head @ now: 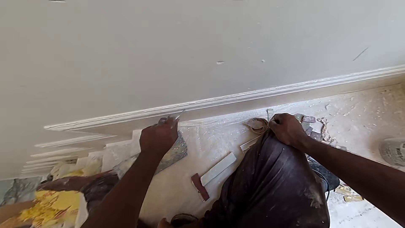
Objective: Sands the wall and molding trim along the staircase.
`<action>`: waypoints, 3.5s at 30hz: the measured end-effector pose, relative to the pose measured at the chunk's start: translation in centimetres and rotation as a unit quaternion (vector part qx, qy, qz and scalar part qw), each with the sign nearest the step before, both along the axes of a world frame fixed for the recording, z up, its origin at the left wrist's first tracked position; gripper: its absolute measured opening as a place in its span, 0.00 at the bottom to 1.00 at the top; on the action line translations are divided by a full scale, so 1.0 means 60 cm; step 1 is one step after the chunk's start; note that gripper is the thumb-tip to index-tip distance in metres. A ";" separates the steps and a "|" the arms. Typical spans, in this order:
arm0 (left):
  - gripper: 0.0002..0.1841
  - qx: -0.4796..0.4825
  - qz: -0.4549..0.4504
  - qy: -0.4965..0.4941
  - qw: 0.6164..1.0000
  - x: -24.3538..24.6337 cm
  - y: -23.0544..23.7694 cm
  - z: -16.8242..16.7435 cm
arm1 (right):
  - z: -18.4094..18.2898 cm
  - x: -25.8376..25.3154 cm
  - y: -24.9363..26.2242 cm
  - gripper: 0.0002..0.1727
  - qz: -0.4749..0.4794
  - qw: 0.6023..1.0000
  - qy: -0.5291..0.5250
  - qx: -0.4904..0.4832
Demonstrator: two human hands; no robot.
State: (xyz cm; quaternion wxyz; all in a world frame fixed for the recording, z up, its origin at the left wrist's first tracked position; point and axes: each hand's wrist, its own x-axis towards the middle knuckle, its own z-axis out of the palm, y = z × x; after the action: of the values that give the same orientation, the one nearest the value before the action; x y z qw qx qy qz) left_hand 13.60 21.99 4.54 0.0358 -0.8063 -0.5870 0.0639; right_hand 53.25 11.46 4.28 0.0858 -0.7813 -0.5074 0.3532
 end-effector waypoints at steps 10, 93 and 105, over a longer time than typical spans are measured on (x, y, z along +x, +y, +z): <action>0.15 -0.098 -0.130 -0.091 0.982 0.423 -0.057 0.027 | -0.009 0.010 -0.006 0.18 -0.021 0.999 0.022 0.023; 0.27 -0.099 0.289 -0.650 0.696 0.054 -0.155 -0.153 | -0.002 -0.054 -0.013 0.26 0.038 0.943 -0.330 -0.031; 0.27 -0.042 0.359 -0.655 0.663 0.004 -0.172 -0.127 | 0.010 -0.049 -0.055 0.28 0.038 0.947 -0.318 0.030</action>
State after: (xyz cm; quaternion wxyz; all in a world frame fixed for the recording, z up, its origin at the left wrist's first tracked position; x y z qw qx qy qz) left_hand 13.86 11.64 -3.06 -0.4178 -0.3676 -0.6996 -0.4482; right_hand 50.32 8.13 4.90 -0.0700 -0.8304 -0.5478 0.0735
